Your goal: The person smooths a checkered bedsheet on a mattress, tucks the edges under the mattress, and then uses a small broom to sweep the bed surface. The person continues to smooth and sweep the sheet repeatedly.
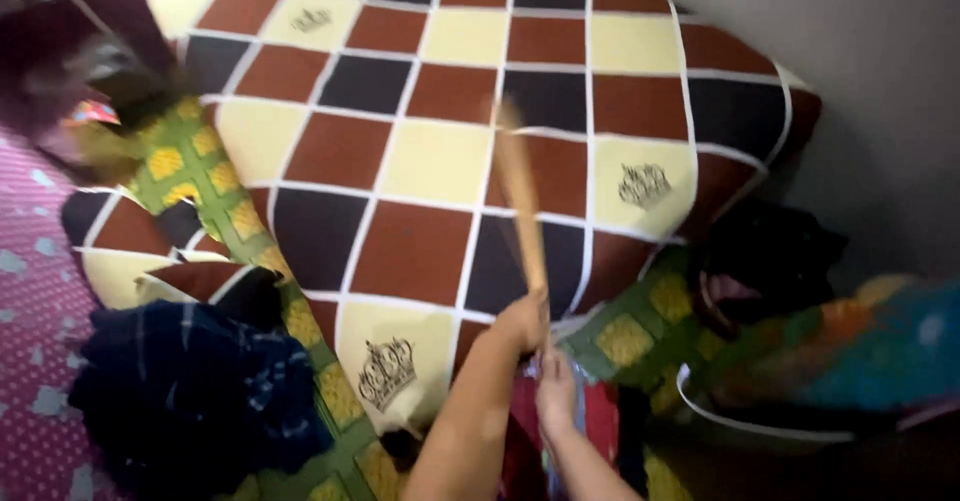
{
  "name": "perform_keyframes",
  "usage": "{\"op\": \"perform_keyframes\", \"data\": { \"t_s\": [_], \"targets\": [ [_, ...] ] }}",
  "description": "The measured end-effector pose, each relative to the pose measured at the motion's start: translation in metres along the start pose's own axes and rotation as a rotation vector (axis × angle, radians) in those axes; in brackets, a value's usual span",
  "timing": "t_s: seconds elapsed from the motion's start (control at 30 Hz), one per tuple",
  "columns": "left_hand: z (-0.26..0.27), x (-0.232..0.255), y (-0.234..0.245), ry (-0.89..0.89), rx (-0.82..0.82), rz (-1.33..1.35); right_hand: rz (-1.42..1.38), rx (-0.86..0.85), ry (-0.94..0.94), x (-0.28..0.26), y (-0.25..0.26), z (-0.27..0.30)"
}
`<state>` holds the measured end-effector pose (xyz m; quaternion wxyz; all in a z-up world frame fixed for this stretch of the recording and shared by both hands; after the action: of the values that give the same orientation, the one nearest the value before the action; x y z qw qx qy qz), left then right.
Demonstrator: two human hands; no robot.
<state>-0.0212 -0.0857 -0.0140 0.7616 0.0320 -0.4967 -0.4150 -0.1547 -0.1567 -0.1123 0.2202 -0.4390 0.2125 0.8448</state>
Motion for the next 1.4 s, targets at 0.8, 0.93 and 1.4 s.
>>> {"op": "perform_keyframes", "data": {
  "t_s": [0.8,0.93,1.4],
  "targets": [
    [0.109,0.027,-0.050,-0.327,0.073,-0.185,0.297,0.110,0.169,0.048,0.037,0.059],
    [0.084,-0.054,-0.071,-0.103,0.030,-0.099,-0.732,-0.152,-0.096,0.101,0.013,0.046],
    [0.144,-0.023,-0.062,-0.201,-0.063,-0.406,0.134,-0.056,0.077,-0.060,0.113,0.157]
  ]
}}
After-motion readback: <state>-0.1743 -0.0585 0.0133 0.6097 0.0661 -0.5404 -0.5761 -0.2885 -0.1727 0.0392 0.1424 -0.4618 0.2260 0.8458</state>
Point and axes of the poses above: each hand's wrist, its own z-axis away from the middle knuckle, its own y-axis out of the back of the hand, x = y × z, the point moved 6 cm from there along -z, towards the middle knuckle, and after that the axes turned 1 degree about -y, right-handed, at the moved point
